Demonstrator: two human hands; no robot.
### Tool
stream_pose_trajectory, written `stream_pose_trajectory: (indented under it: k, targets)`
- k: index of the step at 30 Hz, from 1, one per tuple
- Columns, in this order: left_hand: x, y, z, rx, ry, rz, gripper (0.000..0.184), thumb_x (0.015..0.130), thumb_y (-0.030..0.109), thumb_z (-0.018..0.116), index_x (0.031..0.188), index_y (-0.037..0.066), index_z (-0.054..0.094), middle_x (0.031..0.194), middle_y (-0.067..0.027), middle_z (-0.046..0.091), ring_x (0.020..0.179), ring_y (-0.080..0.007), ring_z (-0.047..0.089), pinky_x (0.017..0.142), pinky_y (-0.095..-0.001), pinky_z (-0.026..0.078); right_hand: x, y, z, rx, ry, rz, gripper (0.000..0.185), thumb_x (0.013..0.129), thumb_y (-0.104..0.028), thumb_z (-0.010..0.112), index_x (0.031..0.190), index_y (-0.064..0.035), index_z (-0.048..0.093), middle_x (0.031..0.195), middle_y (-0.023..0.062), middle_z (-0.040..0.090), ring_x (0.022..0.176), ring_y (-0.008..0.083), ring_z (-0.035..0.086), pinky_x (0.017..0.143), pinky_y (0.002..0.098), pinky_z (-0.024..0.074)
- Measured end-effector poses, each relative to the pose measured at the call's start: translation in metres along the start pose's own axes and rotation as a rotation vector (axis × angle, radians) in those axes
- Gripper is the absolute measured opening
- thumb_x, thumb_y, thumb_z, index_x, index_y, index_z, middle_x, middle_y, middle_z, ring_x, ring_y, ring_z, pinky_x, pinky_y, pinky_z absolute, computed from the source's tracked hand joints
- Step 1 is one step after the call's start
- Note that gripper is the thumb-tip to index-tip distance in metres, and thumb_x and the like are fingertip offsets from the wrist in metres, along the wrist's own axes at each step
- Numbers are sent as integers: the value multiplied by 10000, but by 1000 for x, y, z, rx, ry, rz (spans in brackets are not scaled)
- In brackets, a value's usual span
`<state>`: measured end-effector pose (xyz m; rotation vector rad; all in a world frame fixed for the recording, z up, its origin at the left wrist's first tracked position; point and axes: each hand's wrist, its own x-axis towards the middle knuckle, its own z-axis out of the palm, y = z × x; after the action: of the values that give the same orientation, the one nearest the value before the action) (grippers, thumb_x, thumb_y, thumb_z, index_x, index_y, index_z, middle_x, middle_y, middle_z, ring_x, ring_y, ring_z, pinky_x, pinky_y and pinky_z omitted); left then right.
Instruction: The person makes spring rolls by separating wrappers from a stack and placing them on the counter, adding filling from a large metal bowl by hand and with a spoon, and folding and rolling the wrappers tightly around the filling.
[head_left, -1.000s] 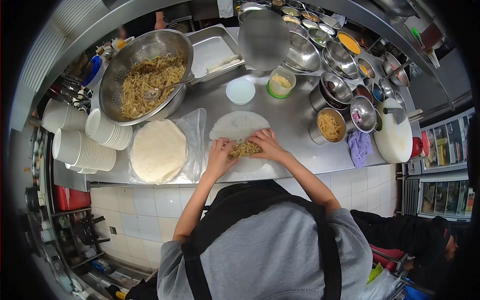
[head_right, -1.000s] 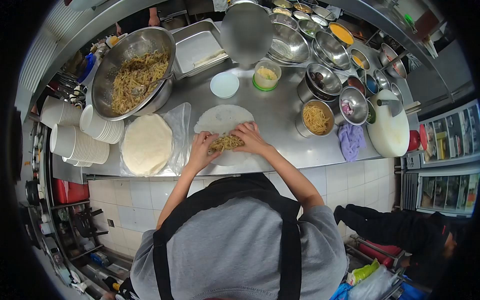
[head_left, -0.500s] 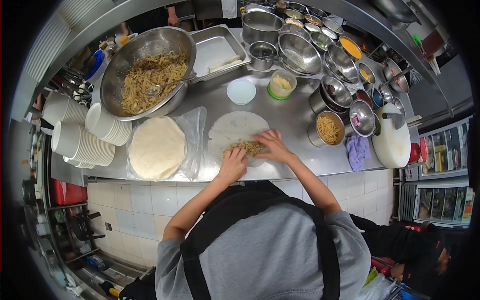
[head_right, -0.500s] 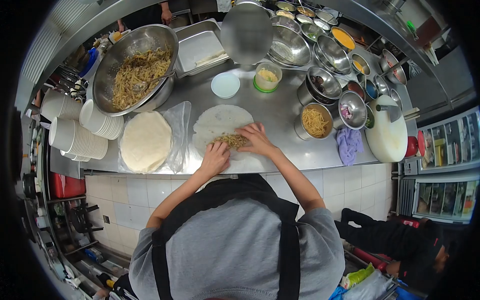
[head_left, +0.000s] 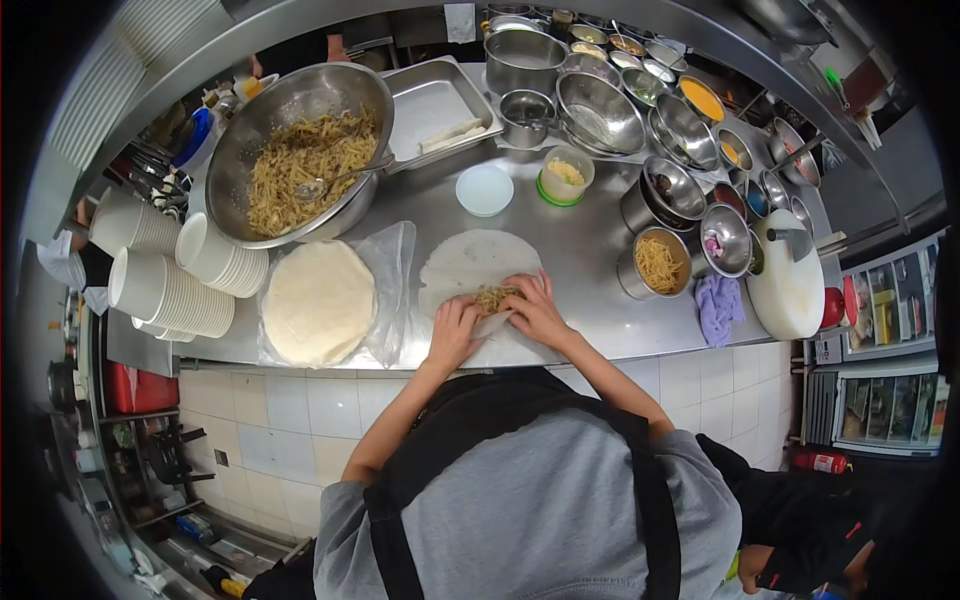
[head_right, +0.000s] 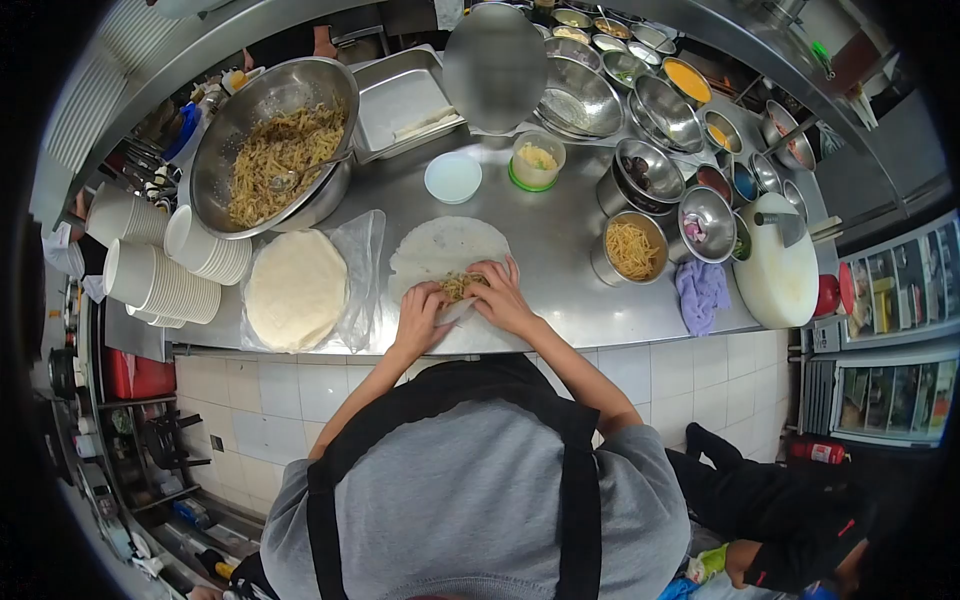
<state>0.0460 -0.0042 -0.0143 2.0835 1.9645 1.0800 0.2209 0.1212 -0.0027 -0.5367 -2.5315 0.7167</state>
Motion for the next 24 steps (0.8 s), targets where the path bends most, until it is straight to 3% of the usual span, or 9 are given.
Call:
stream_pose_trajectory:
  k: [5,8,11,14,17,20,24]
  targets:
    - [0,-11,1,-209,55,-74,241,744,30,677,953,52,560,1055,-129,582,978,-323,552,829,-402,436,-7,11,1,126,13,118,96,821,-143,629,912,-124,604,1181,49,523,1187,216,466,1104,534,117]
    - [1,-12,4,-282,79,-161,180,784,46,665,931,25,563,985,-145,605,904,-329,585,771,-389,471,-1,16,5,212,-9,161,100,888,-189,587,942,-107,598,1072,60,586,1100,222,531,1099,517,143]
    - [3,-15,5,-400,62,-310,149,814,66,657,927,11,577,970,-157,605,884,-330,594,741,-390,482,5,19,6,188,17,165,104,884,-198,581,939,-114,607,952,43,628,1022,221,575,1063,490,213]
    - [10,-18,2,-367,54,-393,165,846,88,658,972,-2,600,964,-162,616,910,-282,618,776,-342,500,14,21,3,181,-20,190,132,891,-202,587,968,-95,593,901,63,628,976,231,582,1081,478,199]
    - [16,-24,4,-391,112,-423,173,828,107,677,960,6,629,947,-140,617,934,-288,593,802,-351,482,20,29,9,185,34,170,138,876,-232,599,929,-105,605,832,48,628,896,221,587,1046,470,236]
    - [20,-32,-2,-213,23,-199,165,811,113,686,935,7,657,945,-117,621,967,-292,554,824,-359,456,22,26,5,195,51,145,151,871,-248,607,924,-107,610,798,56,618,868,216,582,1042,467,237]
    - [18,-34,-2,-220,31,-190,162,816,142,676,910,10,668,948,-111,636,983,-294,526,816,-361,438,19,31,13,191,72,151,144,872,-250,606,906,-111,625,787,54,617,861,221,581,1016,455,257]
